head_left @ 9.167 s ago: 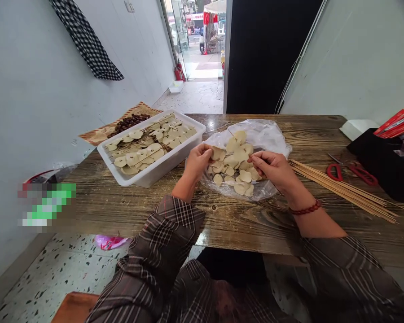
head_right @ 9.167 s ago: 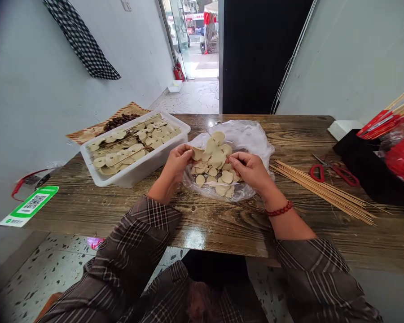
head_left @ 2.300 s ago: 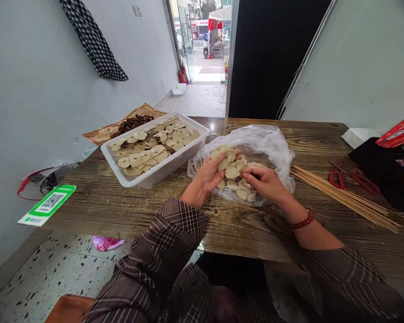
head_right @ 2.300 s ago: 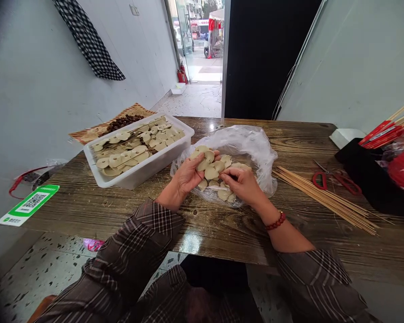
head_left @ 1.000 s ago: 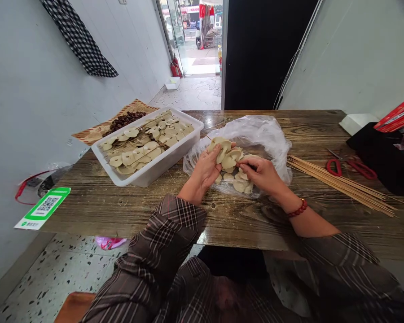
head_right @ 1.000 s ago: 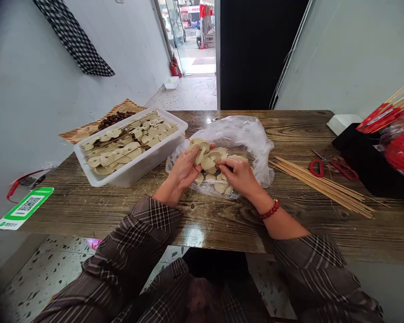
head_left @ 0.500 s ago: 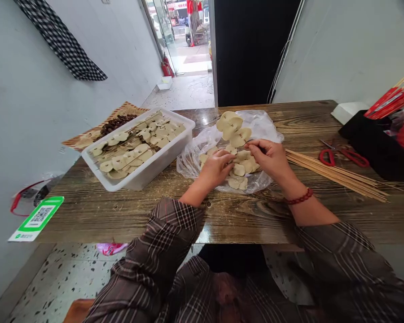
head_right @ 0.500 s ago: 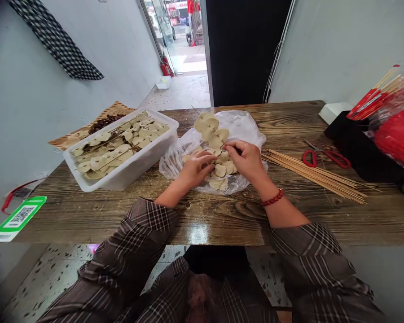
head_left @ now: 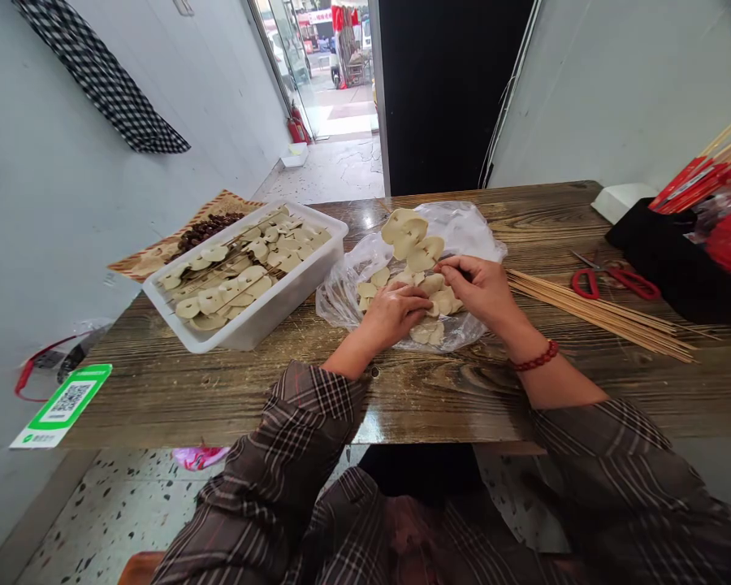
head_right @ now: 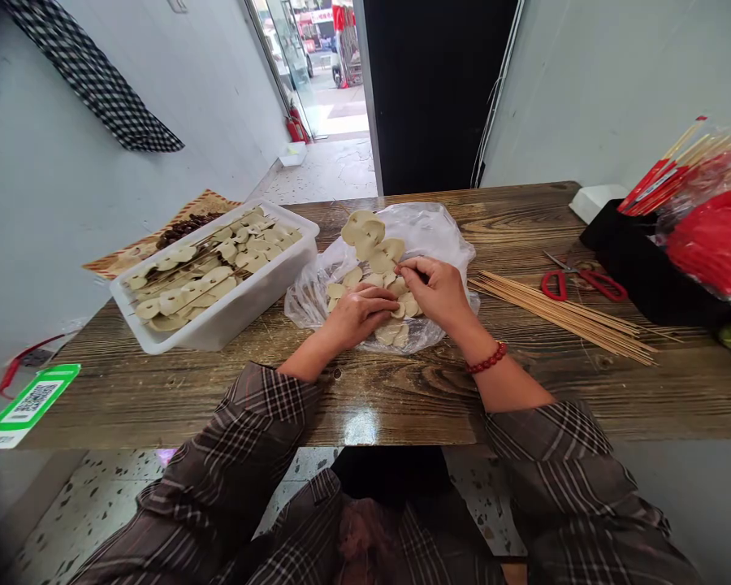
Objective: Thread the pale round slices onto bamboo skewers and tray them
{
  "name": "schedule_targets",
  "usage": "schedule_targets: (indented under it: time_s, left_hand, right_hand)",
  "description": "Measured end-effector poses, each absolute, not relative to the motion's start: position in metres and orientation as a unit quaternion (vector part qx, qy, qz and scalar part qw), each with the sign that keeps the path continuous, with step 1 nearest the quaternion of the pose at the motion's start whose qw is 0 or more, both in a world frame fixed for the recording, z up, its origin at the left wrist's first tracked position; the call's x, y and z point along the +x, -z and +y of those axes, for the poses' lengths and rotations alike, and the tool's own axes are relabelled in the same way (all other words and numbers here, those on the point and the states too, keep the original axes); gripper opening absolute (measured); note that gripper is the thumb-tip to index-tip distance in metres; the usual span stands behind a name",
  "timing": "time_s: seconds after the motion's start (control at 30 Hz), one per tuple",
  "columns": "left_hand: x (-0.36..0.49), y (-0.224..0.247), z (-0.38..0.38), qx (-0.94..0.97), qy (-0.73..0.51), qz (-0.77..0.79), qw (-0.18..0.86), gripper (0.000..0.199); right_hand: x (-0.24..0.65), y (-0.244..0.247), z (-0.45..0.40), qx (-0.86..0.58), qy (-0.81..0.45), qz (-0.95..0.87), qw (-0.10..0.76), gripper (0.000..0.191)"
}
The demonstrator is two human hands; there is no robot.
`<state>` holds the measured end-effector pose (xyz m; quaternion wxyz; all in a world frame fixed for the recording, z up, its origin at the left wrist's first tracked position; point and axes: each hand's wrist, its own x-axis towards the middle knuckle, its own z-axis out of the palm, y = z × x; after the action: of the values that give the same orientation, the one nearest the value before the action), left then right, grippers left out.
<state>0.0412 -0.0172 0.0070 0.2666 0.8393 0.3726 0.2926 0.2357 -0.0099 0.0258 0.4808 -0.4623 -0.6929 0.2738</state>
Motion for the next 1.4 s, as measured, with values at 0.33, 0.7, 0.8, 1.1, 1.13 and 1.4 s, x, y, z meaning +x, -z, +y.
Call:
schedule_targets:
  time_s: [0.33,0.7,0.8,1.1,1.13,1.4]
  left_hand:
    - [0.044,-0.003,-0.017,0.705,-0.423,0.468,0.323,0.016]
    - [0.015,-0.010,-0.008,0.740,-0.387,0.544,0.084,0.015]
    - [0.017,-0.006,-0.007,0.764,-0.315,0.549,0.126,0.018]
    - [0.011,-0.006,0.000,0.736,-0.303,0.558,0.235,0.019]
    - [0.010,-0.006,0.000,0.736,-0.301,0.557,0.239,0.019]
    - [0.010,-0.009,-0.004,0.772,-0.276,0.531,0.215,0.016]
  right_hand:
    - [0.237,-0.021,-0.010,-0.466,-0.286,-0.686,0.480,0.028]
    - [0.238,-0.017,-0.009,-0.465,-0.306,-0.672,0.489,0.029]
    - [0.238,-0.018,-0.009,-0.467,-0.303,-0.672,0.489,0.029]
    - [0.239,-0.016,-0.009,-0.468,-0.300,-0.679,0.479,0.029]
    - [0.239,-0.016,-0.009,-0.469,-0.298,-0.680,0.479,0.029]
    - [0.239,-0.016,-0.009,-0.469,-0.302,-0.675,0.483,0.028]
